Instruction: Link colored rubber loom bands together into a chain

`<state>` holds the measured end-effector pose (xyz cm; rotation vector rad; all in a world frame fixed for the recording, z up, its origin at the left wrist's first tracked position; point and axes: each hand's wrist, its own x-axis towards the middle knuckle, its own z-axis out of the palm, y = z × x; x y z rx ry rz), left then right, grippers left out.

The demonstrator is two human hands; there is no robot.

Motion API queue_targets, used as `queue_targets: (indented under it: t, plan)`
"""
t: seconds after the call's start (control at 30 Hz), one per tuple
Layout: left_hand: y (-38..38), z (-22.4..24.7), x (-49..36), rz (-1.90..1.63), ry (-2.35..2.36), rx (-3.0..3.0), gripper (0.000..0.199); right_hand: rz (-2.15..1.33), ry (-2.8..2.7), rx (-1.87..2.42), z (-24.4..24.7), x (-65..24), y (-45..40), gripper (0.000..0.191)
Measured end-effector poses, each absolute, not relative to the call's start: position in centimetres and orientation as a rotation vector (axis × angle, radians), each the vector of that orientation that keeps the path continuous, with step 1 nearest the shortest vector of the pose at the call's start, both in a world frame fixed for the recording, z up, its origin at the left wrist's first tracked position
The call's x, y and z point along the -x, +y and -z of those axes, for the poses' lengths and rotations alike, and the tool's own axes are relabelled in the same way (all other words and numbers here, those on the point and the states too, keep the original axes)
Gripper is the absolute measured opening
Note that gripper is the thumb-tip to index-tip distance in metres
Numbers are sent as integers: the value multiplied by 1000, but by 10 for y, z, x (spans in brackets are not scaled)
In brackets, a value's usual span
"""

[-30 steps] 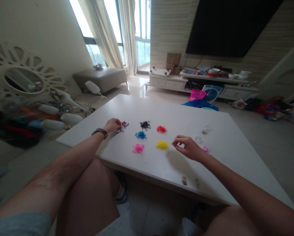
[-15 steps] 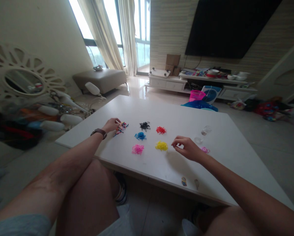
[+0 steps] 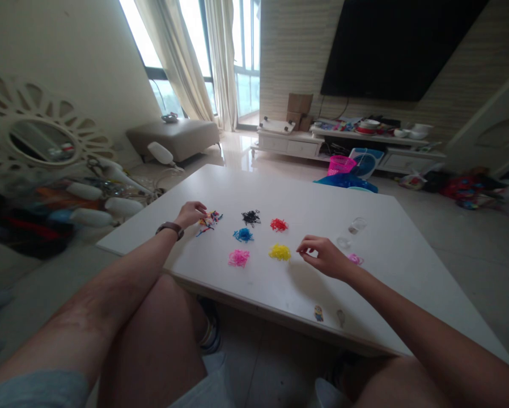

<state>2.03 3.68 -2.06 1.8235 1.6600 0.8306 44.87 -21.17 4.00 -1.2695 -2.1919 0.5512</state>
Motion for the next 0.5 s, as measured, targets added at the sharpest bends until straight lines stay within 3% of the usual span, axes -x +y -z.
queue_targets:
  t: [0.27, 0.5]
  plan:
    - [42, 25, -12, -937, 1686, -1763, 35, -557, -2198, 1270, -39, -449, -211, 20]
    - [43, 26, -16, -755, 1804, -1955, 28, -566, -2203, 1271, -38, -450, -211, 19]
